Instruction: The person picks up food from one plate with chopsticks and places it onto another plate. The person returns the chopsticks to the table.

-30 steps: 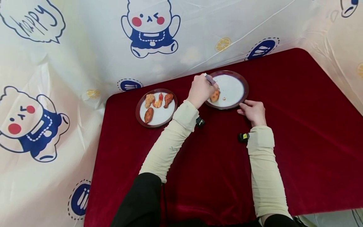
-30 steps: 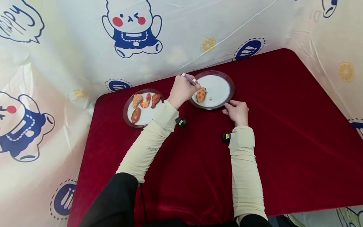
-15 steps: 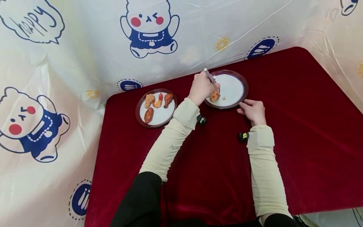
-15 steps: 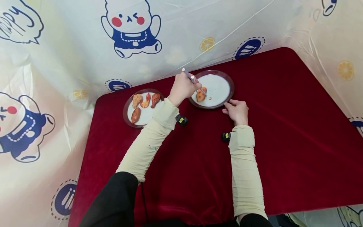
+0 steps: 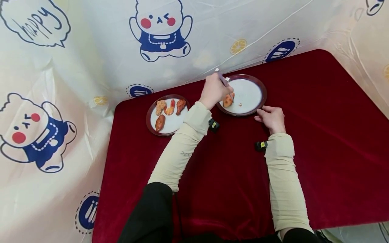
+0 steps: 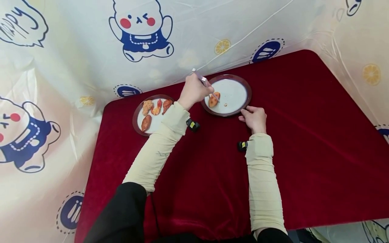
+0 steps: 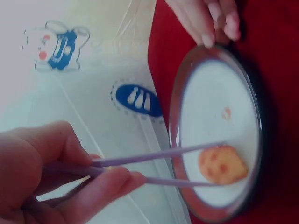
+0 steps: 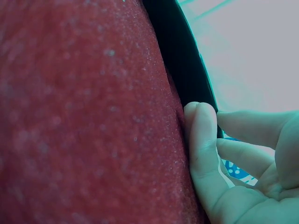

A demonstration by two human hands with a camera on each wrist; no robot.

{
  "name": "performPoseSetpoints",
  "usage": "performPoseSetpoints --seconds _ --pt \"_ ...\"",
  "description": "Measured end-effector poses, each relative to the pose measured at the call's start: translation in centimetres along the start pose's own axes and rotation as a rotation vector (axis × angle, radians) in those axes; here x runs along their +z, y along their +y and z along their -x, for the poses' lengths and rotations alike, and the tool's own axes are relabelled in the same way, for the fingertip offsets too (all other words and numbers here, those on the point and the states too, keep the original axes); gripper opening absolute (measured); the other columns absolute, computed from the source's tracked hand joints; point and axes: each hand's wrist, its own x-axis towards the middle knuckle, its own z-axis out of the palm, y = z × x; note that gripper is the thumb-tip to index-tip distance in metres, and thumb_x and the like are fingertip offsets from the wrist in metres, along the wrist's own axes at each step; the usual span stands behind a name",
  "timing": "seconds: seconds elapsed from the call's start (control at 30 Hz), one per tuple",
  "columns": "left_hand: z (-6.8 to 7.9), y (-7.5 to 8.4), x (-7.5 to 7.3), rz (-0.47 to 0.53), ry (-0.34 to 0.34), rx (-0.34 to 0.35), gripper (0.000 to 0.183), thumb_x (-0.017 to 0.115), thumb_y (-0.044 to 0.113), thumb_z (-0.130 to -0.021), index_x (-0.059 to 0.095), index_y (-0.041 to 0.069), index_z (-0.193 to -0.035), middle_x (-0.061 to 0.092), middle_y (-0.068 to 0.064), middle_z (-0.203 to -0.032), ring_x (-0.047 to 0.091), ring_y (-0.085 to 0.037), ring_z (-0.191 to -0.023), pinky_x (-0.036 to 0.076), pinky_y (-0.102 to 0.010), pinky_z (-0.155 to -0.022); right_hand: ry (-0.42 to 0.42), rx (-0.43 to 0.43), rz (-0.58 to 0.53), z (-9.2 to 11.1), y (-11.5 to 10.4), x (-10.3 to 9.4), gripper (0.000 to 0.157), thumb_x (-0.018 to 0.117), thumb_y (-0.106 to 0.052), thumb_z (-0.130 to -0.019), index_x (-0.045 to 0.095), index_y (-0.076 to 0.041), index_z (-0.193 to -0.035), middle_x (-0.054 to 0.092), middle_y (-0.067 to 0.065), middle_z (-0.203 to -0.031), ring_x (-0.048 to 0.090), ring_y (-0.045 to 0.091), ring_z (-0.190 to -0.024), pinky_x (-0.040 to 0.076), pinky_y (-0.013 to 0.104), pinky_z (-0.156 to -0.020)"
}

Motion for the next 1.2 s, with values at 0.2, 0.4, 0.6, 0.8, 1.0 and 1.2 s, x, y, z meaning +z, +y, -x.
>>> performPoseSetpoints --seconds 0.2,0.4,0.6,0.8,1.0,1.2 --pt "-0.5 -3.0 -1.6 0.299 -0.016 -0.176 0.008 0.068 0.012 -0.084 0.072 0.005 -0.083 0.074 -0.007 -0.082 0.072 -0.012 -0.070 0.057 -0.018 -0.064 0.015 -0.008 -0.033 -0.1 0.1 0.0 0.048 0.060 -0.013 -0.094 0.048 0.003 -0.138 0.067 0.013 -0.103 0.067 -0.002 -0.061 0.057 0.016 -0.068" --pt "-0.5 -4.4 -2.2 0.574 -0.046 -0.220 0.009 0.065 0.004 -0.084 0.071 -0.002 -0.089 0.072 -0.015 -0.093 0.074 -0.022 -0.080 0.060 -0.026 -0.070 0.027 -0.019 -0.031 -0.3 0.0 -0.3 0.047 0.060 -0.012 -0.094 0.050 0.004 -0.137 0.067 -0.002 -0.081 0.067 -0.002 -0.060 0.058 0.016 -0.068" --pt "-0.9 -6.0 -1.5 0.891 -0.061 -0.354 0.006 0.066 0.002 -0.087 0.068 -0.004 -0.087 0.068 -0.013 -0.086 0.071 -0.018 -0.076 0.061 -0.030 -0.074 0.011 -0.009 -0.013 -0.3 0.3 -0.2 0.049 0.060 -0.015 -0.095 0.047 0.002 -0.139 0.068 0.012 -0.100 0.067 -0.003 -0.061 0.057 0.015 -0.068" --pt "-1.3 -9.0 -0.9 1.114 -0.104 -0.532 0.021 0.064 0.005 -0.090 0.068 -0.007 -0.105 0.070 -0.013 -0.088 0.072 -0.019 -0.075 0.059 -0.029 -0.077 -0.002 -0.005 -0.021 -0.4 0.4 0.1 0.049 0.058 -0.014 -0.096 0.045 0.002 -0.141 0.056 0.029 -0.129 0.066 -0.005 -0.062 0.057 0.014 -0.069" --pt "-1.5 -10.3 0.1 1.192 -0.142 -0.604 0.019 0.062 0.007 -0.092 0.068 -0.006 -0.106 0.070 -0.014 -0.093 0.072 -0.020 -0.076 0.059 -0.029 -0.078 -0.007 -0.014 -0.055 -0.5 0.5 0.0 0.049 0.057 -0.011 -0.096 0.045 0.004 -0.140 0.059 0.025 -0.122 0.066 -0.003 -0.061 0.057 0.015 -0.068" --pt "-1.2 -11.3 0.7 1.244 -0.166 -0.630 0.027 0.060 0.007 -0.094 0.063 -0.007 -0.116 0.068 -0.014 -0.096 0.072 -0.019 -0.077 0.059 -0.027 -0.079 0.000 -0.039 -0.051 -0.5 0.8 -0.1 0.046 0.057 -0.009 -0.095 0.048 0.006 -0.138 0.062 0.014 -0.103 0.066 -0.002 -0.061 0.057 0.015 -0.067"
